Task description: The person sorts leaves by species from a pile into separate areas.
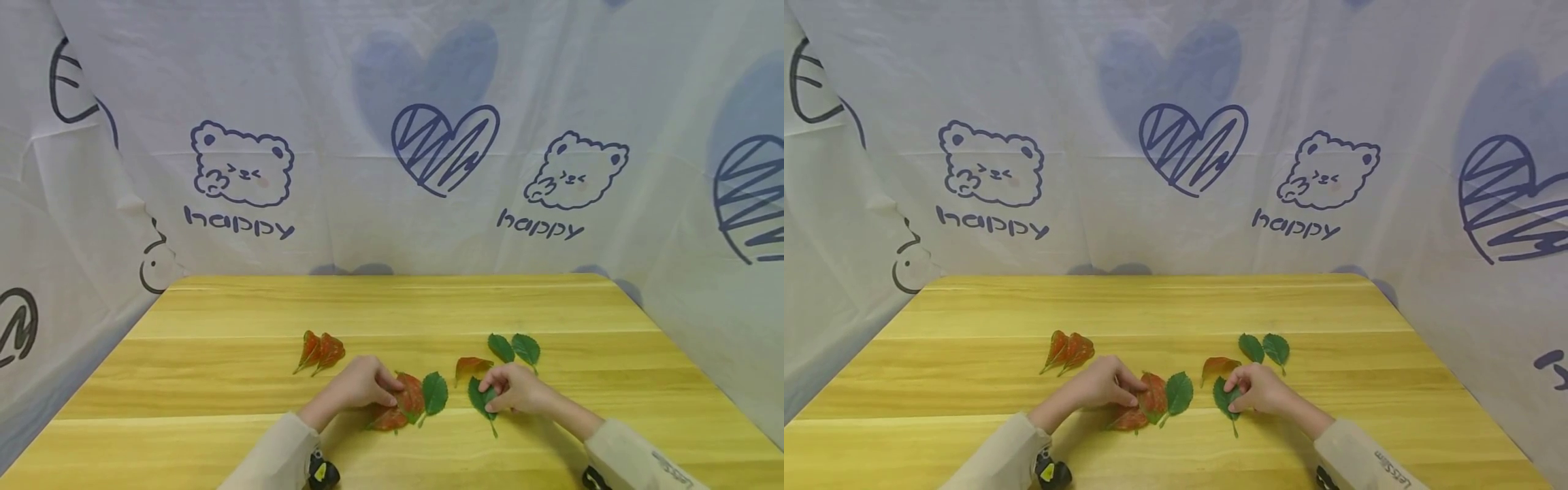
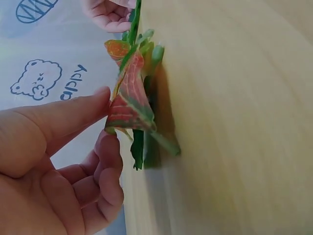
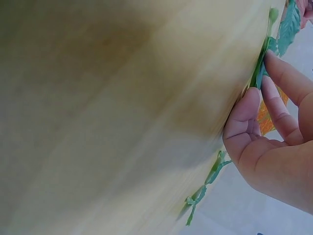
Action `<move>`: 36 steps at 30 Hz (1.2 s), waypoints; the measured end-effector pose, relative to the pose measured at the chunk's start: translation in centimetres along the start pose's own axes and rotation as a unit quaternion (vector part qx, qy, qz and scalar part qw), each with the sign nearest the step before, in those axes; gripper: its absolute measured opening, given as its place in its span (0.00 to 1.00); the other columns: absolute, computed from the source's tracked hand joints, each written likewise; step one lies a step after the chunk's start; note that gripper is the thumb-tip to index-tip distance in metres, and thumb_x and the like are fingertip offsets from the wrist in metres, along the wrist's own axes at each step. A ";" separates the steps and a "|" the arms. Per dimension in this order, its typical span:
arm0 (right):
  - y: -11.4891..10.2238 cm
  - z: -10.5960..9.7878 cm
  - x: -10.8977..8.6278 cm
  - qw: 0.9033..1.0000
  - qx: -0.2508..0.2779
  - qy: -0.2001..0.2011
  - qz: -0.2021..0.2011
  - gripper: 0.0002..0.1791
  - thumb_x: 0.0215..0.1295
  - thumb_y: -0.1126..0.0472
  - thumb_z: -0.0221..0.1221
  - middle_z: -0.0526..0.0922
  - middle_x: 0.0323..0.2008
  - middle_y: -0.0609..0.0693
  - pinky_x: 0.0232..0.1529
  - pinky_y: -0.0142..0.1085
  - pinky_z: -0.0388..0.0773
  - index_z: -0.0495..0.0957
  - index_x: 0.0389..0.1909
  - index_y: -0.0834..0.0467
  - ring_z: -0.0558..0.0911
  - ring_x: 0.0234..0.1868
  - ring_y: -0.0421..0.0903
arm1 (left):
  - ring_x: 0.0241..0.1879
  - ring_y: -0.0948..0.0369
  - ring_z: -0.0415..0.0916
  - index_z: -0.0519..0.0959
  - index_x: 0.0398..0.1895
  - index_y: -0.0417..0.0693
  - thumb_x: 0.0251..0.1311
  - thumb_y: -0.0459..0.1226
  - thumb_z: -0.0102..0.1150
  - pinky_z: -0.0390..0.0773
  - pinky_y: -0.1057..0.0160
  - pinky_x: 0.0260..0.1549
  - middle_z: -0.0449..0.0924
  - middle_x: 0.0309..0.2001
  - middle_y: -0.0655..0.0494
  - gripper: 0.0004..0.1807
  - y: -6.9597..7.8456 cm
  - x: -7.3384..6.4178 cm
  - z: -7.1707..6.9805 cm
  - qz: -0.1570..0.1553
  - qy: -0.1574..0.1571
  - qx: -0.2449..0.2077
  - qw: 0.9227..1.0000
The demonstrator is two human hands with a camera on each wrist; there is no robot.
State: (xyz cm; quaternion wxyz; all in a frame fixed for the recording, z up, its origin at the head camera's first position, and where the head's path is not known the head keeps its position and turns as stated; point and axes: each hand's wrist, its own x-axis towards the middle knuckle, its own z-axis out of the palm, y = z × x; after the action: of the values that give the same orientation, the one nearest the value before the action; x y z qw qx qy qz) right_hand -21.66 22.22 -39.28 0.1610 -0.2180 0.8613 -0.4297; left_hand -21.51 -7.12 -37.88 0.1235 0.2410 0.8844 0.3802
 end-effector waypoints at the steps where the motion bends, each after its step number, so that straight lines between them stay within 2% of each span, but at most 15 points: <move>1: 0.0 0.0 0.0 1.000 0.000 0.000 -0.001 0.10 0.47 0.72 0.63 0.67 0.19 0.47 0.13 0.25 0.61 0.75 0.32 0.67 0.62 0.14 0.36 | 0.34 0.59 0.76 0.84 0.32 0.44 0.43 0.31 0.67 0.75 0.61 0.33 0.82 0.34 0.51 0.09 0.0 0.0 0.0 0.000 0.003 -0.005 1.000; 4: 0.1 0.0 0.0 1.000 -0.002 0.000 0.000 0.10 0.47 0.72 0.63 0.67 0.19 0.47 0.13 0.25 0.61 0.75 0.32 0.67 0.62 0.14 0.36 | 0.32 0.61 0.75 0.84 0.31 0.43 0.46 0.31 0.65 0.75 0.63 0.30 0.82 0.33 0.52 0.07 -0.1 0.0 -0.2 -0.003 0.011 -0.019 1.000; 7: 0.1 0.0 0.0 1.000 -0.005 0.002 0.000 0.10 0.47 0.72 0.63 0.67 0.20 0.47 0.13 0.25 0.61 0.76 0.32 0.66 0.62 0.14 0.36 | 0.25 0.62 0.74 0.84 0.32 0.41 0.50 0.31 0.62 0.73 0.66 0.23 0.81 0.28 0.54 0.06 -0.2 0.0 -0.3 -0.012 0.019 -0.037 0.999; 11: 0.1 0.0 0.0 1.000 -0.006 0.000 0.000 0.10 0.47 0.72 0.63 0.67 0.20 0.47 0.13 0.25 0.61 0.75 0.32 0.66 0.63 0.14 0.36 | 0.18 0.61 0.69 0.83 0.36 0.40 0.55 0.33 0.59 0.65 0.67 0.16 0.77 0.21 0.54 0.08 -0.2 0.1 -0.2 -0.029 0.028 -0.072 0.997; 13: 0.1 0.0 0.0 1.000 -0.008 0.001 -0.001 0.10 0.47 0.72 0.64 0.67 0.20 0.47 0.13 0.25 0.61 0.75 0.32 0.66 0.63 0.14 0.36 | 0.20 0.61 0.69 0.82 0.38 0.40 0.57 0.33 0.57 0.64 0.67 0.16 0.77 0.24 0.54 0.09 -0.2 0.2 -0.2 -0.035 0.030 -0.090 0.995; 18: 0.1 0.0 0.0 1.000 -0.009 0.003 -0.003 0.10 0.47 0.71 0.64 0.67 0.20 0.47 0.12 0.25 0.61 0.76 0.32 0.66 0.63 0.14 0.37 | 0.29 0.59 0.73 0.81 0.42 0.41 0.60 0.36 0.53 0.69 0.64 0.22 0.79 0.38 0.52 0.12 -0.2 0.4 -0.1 -0.044 0.029 -0.120 0.991; 24: 0.3 0.0 -0.1 1.000 -0.007 0.009 -0.005 0.10 0.47 0.71 0.64 0.67 0.20 0.47 0.12 0.25 0.60 0.75 0.32 0.66 0.62 0.14 0.36 | 0.38 0.57 0.75 0.81 0.41 0.39 0.60 0.38 0.53 0.74 0.58 0.38 0.80 0.38 0.51 0.13 0.1 0.6 0.1 -0.034 0.012 -0.116 0.993; 28: 0.4 0.0 0.0 1.000 -0.006 0.011 -0.004 0.10 0.47 0.71 0.64 0.67 0.20 0.47 0.12 0.25 0.60 0.75 0.32 0.66 0.62 0.14 0.36 | 0.40 0.55 0.75 0.81 0.39 0.39 0.60 0.38 0.54 0.73 0.55 0.40 0.80 0.37 0.51 0.12 0.4 0.6 0.2 -0.028 0.008 -0.110 0.994; 32: 0.4 0.0 0.1 1.000 -0.002 0.010 0.001 0.10 0.47 0.71 0.64 0.67 0.20 0.48 0.12 0.25 0.59 0.76 0.32 0.66 0.62 0.14 0.36 | 0.37 0.58 0.75 0.81 0.38 0.39 0.57 0.38 0.57 0.74 0.57 0.37 0.80 0.36 0.52 0.12 0.5 0.6 0.2 -0.021 0.026 -0.128 0.991; 36: 0.4 0.0 0.1 1.000 0.004 0.010 0.008 0.10 0.47 0.71 0.64 0.67 0.21 0.48 0.12 0.26 0.59 0.76 0.32 0.66 0.61 0.14 0.37 | 0.32 0.60 0.75 0.80 0.38 0.37 0.52 0.35 0.62 0.75 0.60 0.33 0.79 0.33 0.53 0.12 0.6 0.9 0.2 -0.006 0.076 -0.171 0.982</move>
State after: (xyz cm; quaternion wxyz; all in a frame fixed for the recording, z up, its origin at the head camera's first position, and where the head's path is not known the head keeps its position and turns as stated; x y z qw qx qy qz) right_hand -21.81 22.36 -39.62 0.1566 -0.2060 0.8628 -0.4342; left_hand -21.94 -6.17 -37.62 0.0973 0.1810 0.8149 0.5420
